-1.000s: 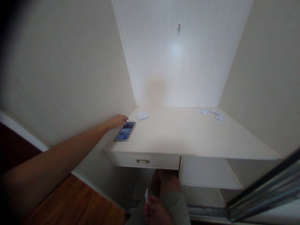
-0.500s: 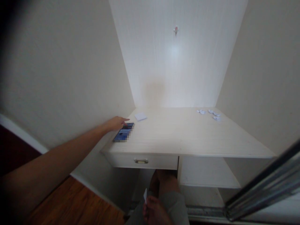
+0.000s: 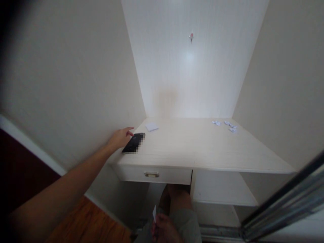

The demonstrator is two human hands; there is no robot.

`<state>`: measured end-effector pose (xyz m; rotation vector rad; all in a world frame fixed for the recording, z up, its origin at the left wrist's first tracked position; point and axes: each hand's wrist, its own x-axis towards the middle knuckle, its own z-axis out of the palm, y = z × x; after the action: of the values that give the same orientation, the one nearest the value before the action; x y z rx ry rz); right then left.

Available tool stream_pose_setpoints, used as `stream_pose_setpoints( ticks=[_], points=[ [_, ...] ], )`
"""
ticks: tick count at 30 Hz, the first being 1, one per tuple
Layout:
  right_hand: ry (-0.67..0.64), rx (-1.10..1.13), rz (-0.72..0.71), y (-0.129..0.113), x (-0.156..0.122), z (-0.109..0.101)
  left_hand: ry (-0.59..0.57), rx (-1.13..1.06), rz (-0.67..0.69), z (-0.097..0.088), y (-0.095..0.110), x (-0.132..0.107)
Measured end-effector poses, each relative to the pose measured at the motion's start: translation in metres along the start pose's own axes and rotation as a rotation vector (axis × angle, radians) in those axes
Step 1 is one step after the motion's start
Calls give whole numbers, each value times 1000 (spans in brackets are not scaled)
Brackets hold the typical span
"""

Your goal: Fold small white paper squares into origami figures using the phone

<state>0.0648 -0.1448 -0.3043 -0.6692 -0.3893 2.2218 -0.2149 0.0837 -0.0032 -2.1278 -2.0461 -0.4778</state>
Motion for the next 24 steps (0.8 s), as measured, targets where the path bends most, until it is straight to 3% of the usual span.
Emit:
stream_pose_setpoints(
  ticks=[6, 13, 18, 24],
  points=[
    [-13, 12, -16, -2, -2, 0, -81, 7, 34, 14, -4, -5],
    [6, 25, -10, -2, -3, 2, -117, 47, 28, 3, -3, -1],
    [-14, -8, 3, -1, 0, -3, -191, 105, -13, -3, 4, 32],
    [-70, -49, -3, 9, 16, -25, -400, 158, 22, 15, 20, 73]
  ],
)
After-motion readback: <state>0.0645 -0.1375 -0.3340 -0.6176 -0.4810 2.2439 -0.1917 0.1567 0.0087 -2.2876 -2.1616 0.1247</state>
